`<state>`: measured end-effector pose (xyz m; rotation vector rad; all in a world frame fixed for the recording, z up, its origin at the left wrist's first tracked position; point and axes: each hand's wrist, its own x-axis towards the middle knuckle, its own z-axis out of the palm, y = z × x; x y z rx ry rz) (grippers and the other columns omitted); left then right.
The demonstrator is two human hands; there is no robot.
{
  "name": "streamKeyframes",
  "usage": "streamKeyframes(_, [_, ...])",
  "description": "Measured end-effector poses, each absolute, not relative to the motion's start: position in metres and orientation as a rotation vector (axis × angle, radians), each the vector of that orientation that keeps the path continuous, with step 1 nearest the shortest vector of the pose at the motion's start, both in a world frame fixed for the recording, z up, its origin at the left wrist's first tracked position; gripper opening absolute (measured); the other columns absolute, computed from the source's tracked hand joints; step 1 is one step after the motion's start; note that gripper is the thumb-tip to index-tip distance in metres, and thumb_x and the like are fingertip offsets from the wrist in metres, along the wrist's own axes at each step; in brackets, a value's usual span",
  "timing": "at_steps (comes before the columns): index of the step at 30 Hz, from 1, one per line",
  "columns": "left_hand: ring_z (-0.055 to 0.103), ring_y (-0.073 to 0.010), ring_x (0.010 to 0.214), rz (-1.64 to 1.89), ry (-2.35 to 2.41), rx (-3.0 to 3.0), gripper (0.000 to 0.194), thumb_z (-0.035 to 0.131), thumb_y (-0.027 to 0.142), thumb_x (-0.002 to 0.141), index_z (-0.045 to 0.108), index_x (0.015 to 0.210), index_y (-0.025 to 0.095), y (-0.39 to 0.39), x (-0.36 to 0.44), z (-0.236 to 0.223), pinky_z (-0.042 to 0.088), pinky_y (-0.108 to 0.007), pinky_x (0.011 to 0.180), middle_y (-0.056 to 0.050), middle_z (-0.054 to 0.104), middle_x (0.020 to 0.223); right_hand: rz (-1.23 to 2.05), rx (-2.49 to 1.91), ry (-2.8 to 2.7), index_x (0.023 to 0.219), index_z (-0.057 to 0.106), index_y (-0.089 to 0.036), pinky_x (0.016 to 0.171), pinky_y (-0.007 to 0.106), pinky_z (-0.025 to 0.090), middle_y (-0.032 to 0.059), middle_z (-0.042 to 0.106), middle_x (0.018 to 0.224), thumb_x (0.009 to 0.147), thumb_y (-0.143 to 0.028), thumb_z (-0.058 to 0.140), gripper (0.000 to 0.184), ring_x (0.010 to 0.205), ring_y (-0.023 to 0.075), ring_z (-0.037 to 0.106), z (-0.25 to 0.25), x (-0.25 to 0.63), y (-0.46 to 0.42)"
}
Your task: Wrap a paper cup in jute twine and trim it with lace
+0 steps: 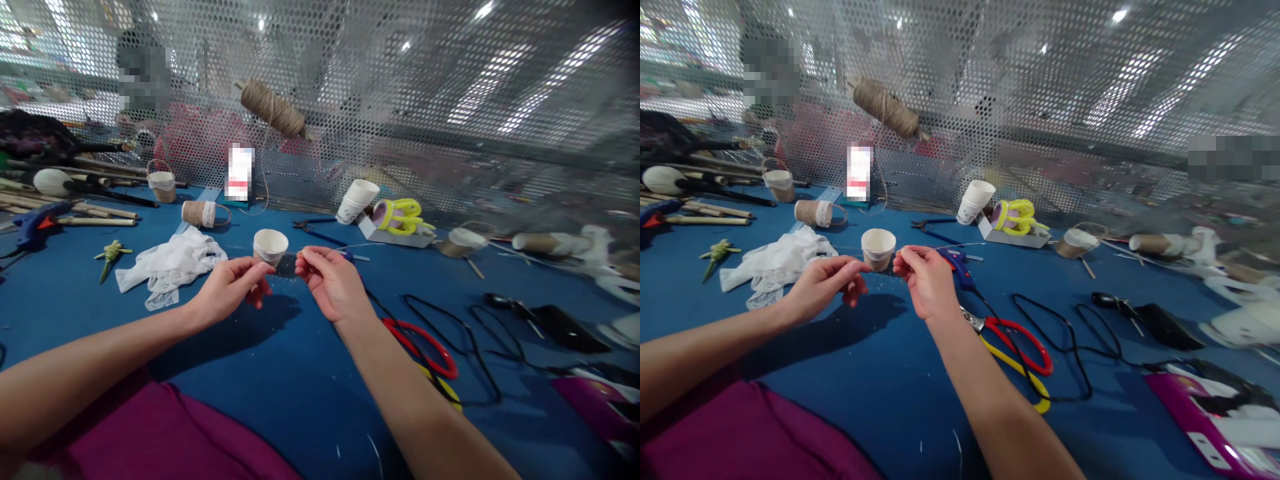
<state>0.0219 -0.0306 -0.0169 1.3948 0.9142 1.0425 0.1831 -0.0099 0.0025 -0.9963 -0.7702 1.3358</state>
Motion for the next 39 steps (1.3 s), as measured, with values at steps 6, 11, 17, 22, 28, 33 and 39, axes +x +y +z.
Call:
streamKeyframes(6, [0.052, -0.0063, 0.045, 1.093, 0.878, 0.894, 0.028, 0.055, 0.040, 0.079, 0.058, 0.077, 0.012, -0.025, 0.024, -0.018, 0.039, -0.018, 0.046, 0.001, 0.058, 0.058, 1.282, -0.958, -0.761, 0.064, 0.058, -0.016, 0.052, 0.019, 0.047, -0.0027, 0.063, 0.055, 0.058, -0.013, 0.070, 0.014, 0.051, 0.0068, 0.057, 0.000, 0.177, -0.014])
streamKeyframes(11, [0.053, -0.0092, 0.056, 1.249, 0.952, 1.600, 0.025, 0.048, 0.031, 0.085, 0.059, 0.070, 0.013, -0.030, 0.023, -0.023, 0.044, -0.023, 0.056, -0.002, 0.057, 0.063, 1.306, -0.971, -0.732, 0.062, 0.057, -0.016, 0.055, 0.021, 0.048, -0.0024, 0.063, 0.054, 0.059, -0.013, 0.069, 0.013, 0.051, 0.0068, 0.057, -0.002, 0.178, -0.013])
streamKeyframes(17, [0.055, -0.0159, 0.084, 1.421, 0.675, 2.834, 0.007, 0.050, 0.013, 0.082, 0.057, 0.081, 0.013, -0.025, 0.012, -0.022, 0.050, -0.029, 0.072, -0.011, 0.060, 0.092, 1.348, -0.983, -0.747, 0.064, 0.056, -0.016, 0.054, 0.021, 0.047, -0.0032, 0.062, 0.054, 0.060, -0.013, 0.068, 0.013, 0.052, 0.0070, 0.057, -0.004, 0.178, -0.013])
streamKeyframes(22, [0.053, -0.0161, 0.080, 1.360, 0.588, 3.144, 0.012, 0.046, 0.004, 0.082, 0.054, 0.083, 0.012, -0.020, 0.006, -0.014, 0.049, -0.030, 0.072, -0.010, 0.063, 0.089, 1.384, -0.998, -0.804, 0.064, 0.057, -0.015, 0.053, 0.021, 0.046, -0.0029, 0.061, 0.050, 0.060, -0.013, 0.068, 0.012, 0.051, 0.0075, 0.057, -0.003, 0.176, -0.016])
streamKeyframes(28, [0.050, -0.0141, 0.070, 1.393, 0.810, 3.034, 0.007, 0.049, 0.011, 0.084, 0.056, 0.086, 0.013, -0.017, 0.003, -0.007, 0.046, -0.026, 0.064, -0.006, 0.061, 0.077, 1.435, -1.007, -0.879, 0.065, 0.056, -0.015, 0.052, 0.022, 0.046, -0.0028, 0.061, 0.051, 0.060, -0.016, 0.069, 0.014, 0.050, 0.0079, 0.057, -0.001, 0.170, -0.024])
streamKeyframes(33, [0.048, -0.0125, 0.067, 1.379, 0.708, 3.076, 0.016, 0.044, 0.009, 0.086, 0.059, 0.087, 0.013, -0.017, 0.001, -0.009, 0.044, -0.023, 0.061, -0.006, 0.060, 0.077, 1.445, -1.003, -0.923, 0.066, 0.056, -0.016, 0.052, 0.022, 0.047, -0.0029, 0.062, 0.052, 0.061, -0.016, 0.068, 0.013, 0.050, 0.0076, 0.057, 0.000, 0.167, -0.028])
streamKeyframes(39, [0.048, -0.0095, 0.059, 1.340, 0.953, 2.039, 0.007, 0.059, 0.018, 0.077, 0.062, 0.072, 0.014, -0.026, 0.015, -0.011, 0.039, -0.021, 0.055, -0.001, 0.056, 0.066, 1.314, -0.974, -1.003, 0.069, 0.056, -0.017, 0.055, 0.024, 0.049, -0.0040, 0.062, 0.054, 0.064, -0.017, 0.067, 0.012, 0.054, 0.0090, 0.060, -0.002, 0.165, -0.031])
